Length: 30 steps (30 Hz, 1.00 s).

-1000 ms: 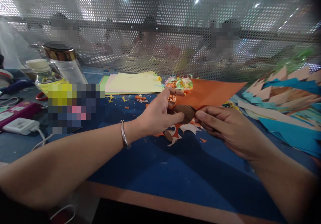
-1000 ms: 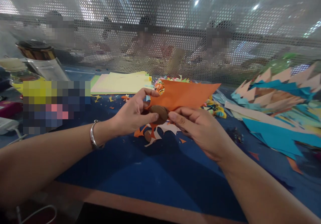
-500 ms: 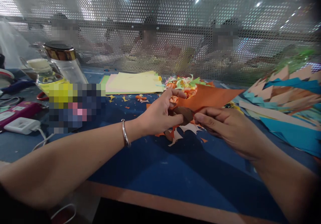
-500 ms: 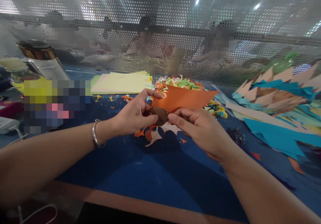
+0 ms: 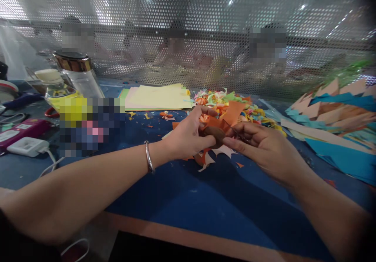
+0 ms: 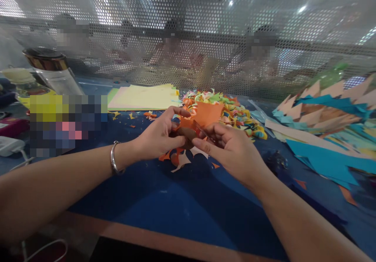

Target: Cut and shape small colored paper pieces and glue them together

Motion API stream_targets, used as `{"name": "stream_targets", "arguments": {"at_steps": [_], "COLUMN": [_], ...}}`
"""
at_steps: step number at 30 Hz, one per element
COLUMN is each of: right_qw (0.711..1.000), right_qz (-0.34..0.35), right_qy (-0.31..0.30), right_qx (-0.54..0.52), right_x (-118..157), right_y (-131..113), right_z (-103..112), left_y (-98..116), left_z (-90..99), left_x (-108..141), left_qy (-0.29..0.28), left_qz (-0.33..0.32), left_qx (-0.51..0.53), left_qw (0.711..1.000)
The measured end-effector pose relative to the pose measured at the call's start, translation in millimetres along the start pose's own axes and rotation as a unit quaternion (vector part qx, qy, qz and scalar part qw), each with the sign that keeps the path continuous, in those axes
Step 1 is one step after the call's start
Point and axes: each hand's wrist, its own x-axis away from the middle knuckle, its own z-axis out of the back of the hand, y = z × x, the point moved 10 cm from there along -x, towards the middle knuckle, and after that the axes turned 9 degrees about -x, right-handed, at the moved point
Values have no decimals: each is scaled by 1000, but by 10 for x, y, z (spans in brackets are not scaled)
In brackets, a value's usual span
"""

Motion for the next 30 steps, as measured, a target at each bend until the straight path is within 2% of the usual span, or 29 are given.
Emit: {"name": "stream_targets", "arguments": {"at_steps": [3, 6, 10, 13, 16, 19, 23, 27, 30], "right_qw": [1000, 1000, 998, 996, 997, 996, 993, 991, 987], "right_qz": [1, -4, 5, 10, 12, -4, -22, -37, -64], "right_qy": [-8, -5, 30, 39, 24, 2, 10, 2, -27], "right_qx": [12, 0, -58, -75, -75, -92, -115, -132, -146], "right_x": [-16, -10, 24, 44, 44, 38, 42, 49, 54], "right_y": [27, 26, -23, -47, -65, -33, 22, 57, 108], "right_z": [-11, -6, 41, 47, 14, -28, -4, -12, -70], "left_y": [-39, -91, -222, -237, -219, -231, -226, -204, -165], "left_z": [-110, -91, -20, -84, -83, 6, 117, 130, 137], "left_x": [35, 30, 17, 24, 22, -3, -37, -49, -61], "left_qy": [-50, -41, 4, -16, -15, 20, 54, 47, 42], "left_qz": [28, 50, 111, 130, 124, 106, 74, 62, 44], "left_qx": [3, 17, 99, 162, 180, 172, 134, 124, 109], "left_qw": [998, 998, 989, 978, 976, 979, 987, 989, 992]}}
